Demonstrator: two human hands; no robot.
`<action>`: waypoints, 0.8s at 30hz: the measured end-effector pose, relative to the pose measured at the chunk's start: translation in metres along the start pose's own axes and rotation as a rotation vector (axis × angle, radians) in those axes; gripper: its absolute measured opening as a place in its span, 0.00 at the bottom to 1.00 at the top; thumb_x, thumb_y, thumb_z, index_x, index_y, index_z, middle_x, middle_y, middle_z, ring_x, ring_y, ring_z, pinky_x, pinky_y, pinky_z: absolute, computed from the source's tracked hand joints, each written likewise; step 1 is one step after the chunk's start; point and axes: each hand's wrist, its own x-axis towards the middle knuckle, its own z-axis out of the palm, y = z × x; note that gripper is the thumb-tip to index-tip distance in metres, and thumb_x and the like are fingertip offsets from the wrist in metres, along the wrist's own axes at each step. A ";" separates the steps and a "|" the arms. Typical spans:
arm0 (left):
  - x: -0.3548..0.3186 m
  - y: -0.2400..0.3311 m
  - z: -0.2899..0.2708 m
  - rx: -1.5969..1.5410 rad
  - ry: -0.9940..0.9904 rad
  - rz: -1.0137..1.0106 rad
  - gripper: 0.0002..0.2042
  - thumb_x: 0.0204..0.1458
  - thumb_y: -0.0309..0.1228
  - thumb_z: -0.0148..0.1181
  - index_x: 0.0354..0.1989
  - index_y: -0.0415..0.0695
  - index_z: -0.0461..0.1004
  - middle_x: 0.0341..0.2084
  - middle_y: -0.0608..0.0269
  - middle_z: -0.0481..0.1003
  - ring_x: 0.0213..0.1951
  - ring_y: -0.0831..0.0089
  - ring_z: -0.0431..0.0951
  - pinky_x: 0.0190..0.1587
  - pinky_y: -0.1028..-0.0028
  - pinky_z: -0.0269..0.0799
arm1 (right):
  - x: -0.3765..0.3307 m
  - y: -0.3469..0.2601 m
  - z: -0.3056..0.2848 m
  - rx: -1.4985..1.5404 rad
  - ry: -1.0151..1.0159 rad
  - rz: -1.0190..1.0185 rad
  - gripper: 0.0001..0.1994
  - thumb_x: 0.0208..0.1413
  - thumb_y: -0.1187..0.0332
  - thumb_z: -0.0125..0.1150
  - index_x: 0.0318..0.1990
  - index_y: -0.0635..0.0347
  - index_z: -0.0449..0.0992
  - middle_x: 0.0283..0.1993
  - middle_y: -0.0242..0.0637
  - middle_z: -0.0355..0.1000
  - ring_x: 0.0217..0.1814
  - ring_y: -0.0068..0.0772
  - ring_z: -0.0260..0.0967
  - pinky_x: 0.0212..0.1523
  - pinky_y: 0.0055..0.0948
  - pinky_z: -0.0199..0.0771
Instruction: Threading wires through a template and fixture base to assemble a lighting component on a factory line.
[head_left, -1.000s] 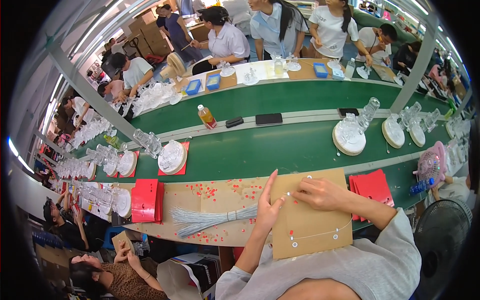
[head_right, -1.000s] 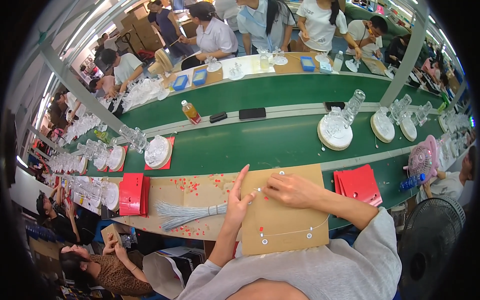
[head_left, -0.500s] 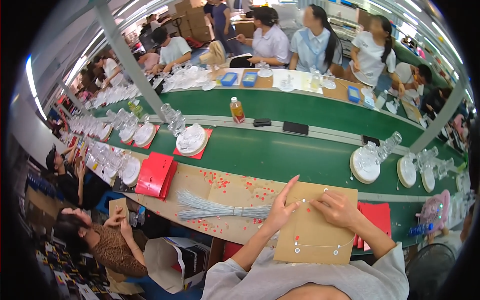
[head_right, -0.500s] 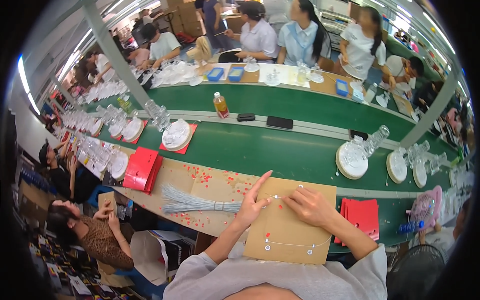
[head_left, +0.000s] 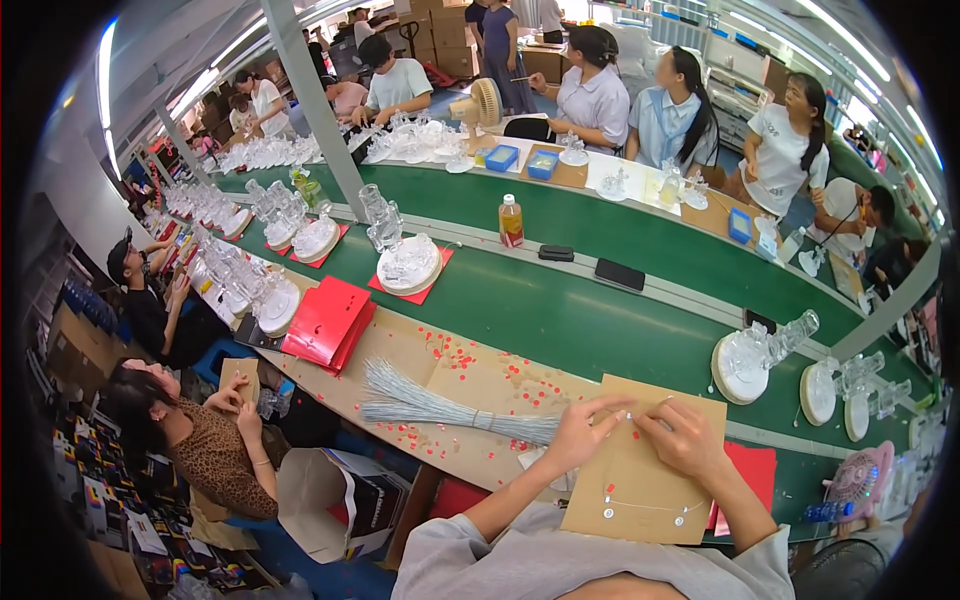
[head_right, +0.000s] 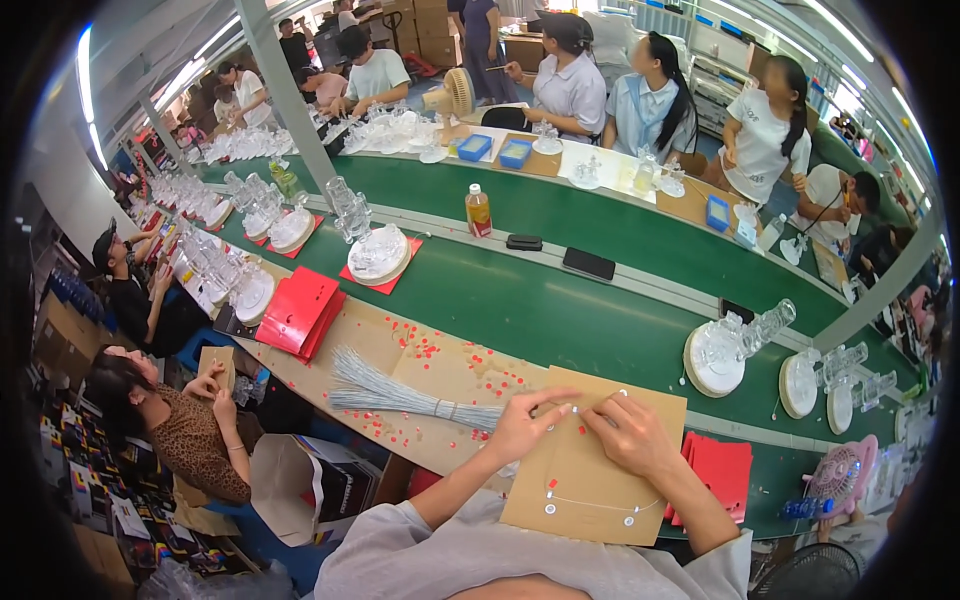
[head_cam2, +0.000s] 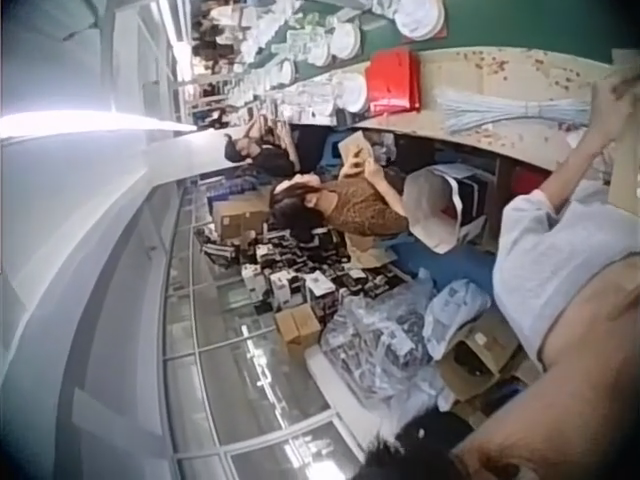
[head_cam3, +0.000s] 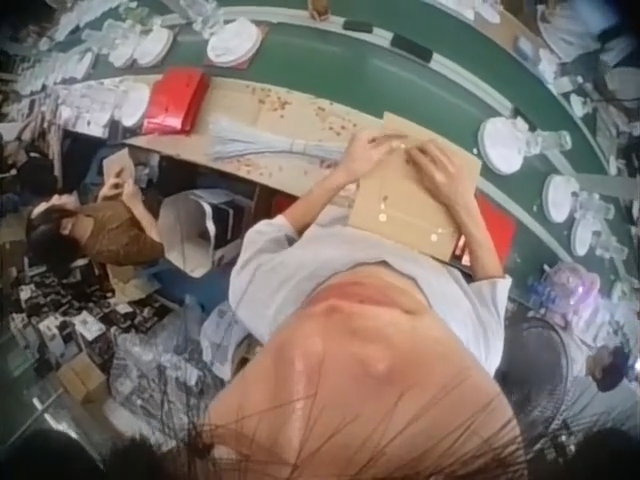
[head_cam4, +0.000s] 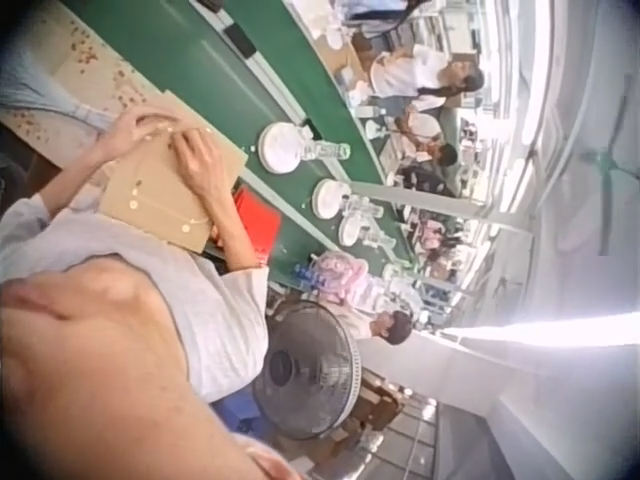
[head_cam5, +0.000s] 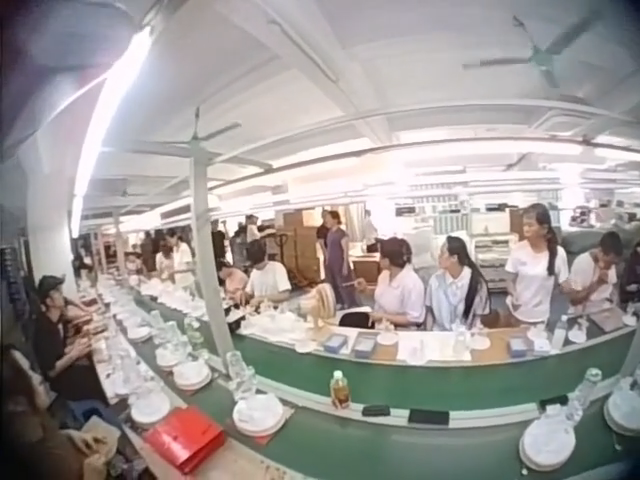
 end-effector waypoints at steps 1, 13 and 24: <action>-0.001 0.004 -0.001 0.088 0.031 -0.131 0.16 0.58 0.24 0.62 0.54 0.45 0.81 0.60 0.53 0.74 0.63 0.69 0.72 0.62 0.71 0.68 | -0.003 -0.001 0.002 -0.008 0.030 0.033 0.13 0.44 0.75 0.65 0.41 0.61 0.82 0.33 0.33 0.72 0.35 0.34 0.73 0.33 0.31 0.76; 0.004 0.000 -0.015 0.830 0.151 0.850 0.05 0.48 0.22 0.69 0.34 0.37 0.81 0.47 0.49 0.81 0.51 0.57 0.82 0.47 0.65 0.81 | -0.010 -0.015 0.000 -0.007 0.097 0.174 0.14 0.46 0.77 0.68 0.43 0.60 0.83 0.40 0.35 0.76 0.39 0.37 0.76 0.37 0.33 0.79; 0.008 0.002 -0.018 0.806 0.120 0.927 0.06 0.47 0.16 0.66 0.32 0.35 0.74 0.37 0.54 0.81 0.29 0.61 0.83 0.30 0.67 0.80 | -0.006 -0.023 -0.007 0.063 -0.002 0.236 0.17 0.50 0.69 0.70 0.49 0.57 0.83 0.47 0.35 0.73 0.50 0.36 0.73 0.49 0.35 0.76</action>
